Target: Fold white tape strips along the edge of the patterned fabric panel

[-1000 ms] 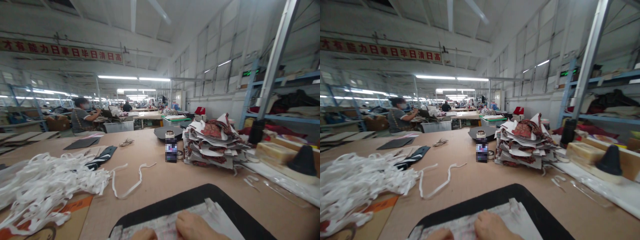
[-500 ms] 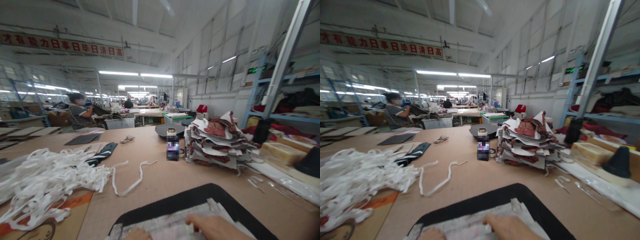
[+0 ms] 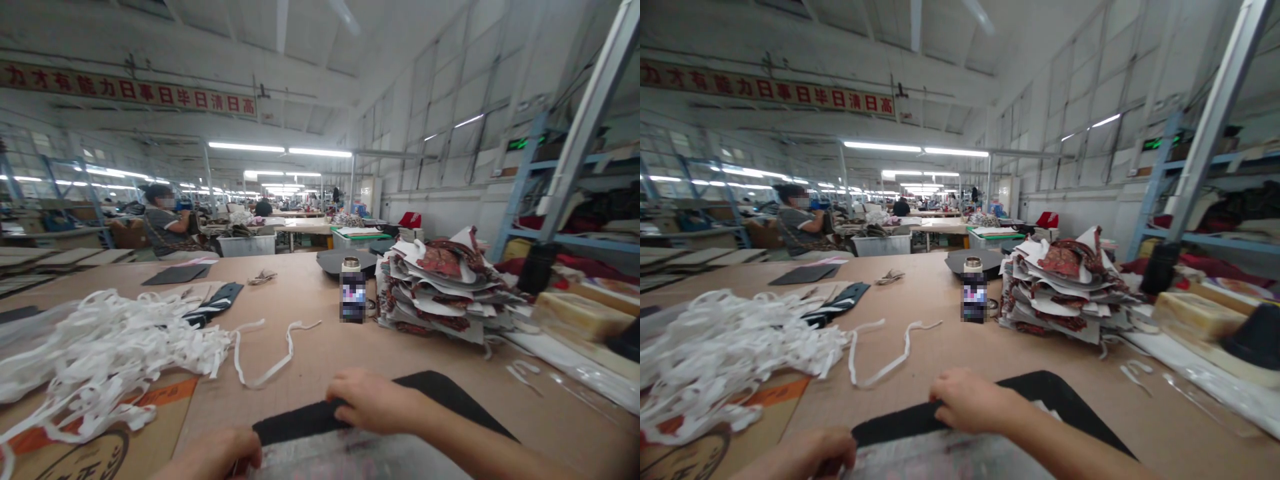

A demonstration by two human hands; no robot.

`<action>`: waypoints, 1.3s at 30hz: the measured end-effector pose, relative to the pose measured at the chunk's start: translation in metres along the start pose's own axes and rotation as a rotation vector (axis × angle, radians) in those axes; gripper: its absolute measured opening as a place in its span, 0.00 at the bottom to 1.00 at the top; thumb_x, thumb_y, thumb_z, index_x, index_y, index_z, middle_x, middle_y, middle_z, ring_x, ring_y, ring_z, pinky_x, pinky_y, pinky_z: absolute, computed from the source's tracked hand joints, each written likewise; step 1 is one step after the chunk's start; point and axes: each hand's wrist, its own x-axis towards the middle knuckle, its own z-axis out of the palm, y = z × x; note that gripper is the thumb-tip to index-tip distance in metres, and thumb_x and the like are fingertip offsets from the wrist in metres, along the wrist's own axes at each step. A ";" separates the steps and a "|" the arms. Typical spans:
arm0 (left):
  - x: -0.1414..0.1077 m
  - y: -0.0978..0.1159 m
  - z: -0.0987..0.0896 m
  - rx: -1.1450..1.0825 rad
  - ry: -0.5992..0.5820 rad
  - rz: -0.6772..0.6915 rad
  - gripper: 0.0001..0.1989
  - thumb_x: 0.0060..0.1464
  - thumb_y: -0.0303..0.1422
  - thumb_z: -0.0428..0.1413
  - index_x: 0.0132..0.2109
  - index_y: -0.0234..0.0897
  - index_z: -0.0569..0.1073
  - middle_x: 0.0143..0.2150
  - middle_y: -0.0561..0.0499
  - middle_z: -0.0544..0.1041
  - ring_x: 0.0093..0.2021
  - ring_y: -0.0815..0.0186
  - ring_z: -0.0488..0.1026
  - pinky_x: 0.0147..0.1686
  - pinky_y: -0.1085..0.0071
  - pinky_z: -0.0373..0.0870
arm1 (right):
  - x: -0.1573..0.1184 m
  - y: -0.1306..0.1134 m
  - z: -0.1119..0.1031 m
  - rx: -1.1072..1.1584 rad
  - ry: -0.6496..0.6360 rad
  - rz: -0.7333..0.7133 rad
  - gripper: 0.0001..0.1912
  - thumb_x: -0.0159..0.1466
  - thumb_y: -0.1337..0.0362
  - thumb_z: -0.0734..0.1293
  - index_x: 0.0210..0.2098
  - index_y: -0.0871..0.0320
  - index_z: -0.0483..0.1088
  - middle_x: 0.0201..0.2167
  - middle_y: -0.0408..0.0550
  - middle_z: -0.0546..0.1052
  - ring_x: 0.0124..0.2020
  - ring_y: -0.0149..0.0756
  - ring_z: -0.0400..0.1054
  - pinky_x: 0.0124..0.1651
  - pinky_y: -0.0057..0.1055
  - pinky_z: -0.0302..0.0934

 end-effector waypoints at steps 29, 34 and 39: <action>0.085 0.024 0.021 -0.307 0.415 0.368 0.30 0.49 0.39 0.55 0.58 0.39 0.60 0.56 0.44 0.64 0.55 0.58 0.61 0.54 0.63 0.58 | -0.008 0.019 0.028 0.095 0.461 0.023 0.09 0.65 0.67 0.55 0.33 0.58 0.65 0.30 0.46 0.71 0.33 0.32 0.66 0.35 0.26 0.56; 0.103 0.037 0.023 -0.587 0.326 0.383 0.18 0.53 0.42 0.45 0.35 0.34 0.73 0.22 0.54 0.66 0.25 0.68 0.62 0.27 0.74 0.61 | -0.020 0.034 0.023 0.028 0.478 -0.076 0.09 0.66 0.65 0.55 0.37 0.58 0.66 0.30 0.45 0.71 0.32 0.30 0.65 0.34 0.24 0.56; 0.106 0.010 0.006 -0.869 0.262 0.159 0.30 0.43 0.57 0.51 0.34 0.31 0.72 0.15 0.61 0.51 0.16 0.74 0.46 0.16 0.77 0.44 | -0.025 0.072 0.014 -0.231 0.532 -0.038 0.11 0.66 0.63 0.55 0.34 0.58 0.66 0.27 0.46 0.70 0.29 0.33 0.64 0.32 0.27 0.55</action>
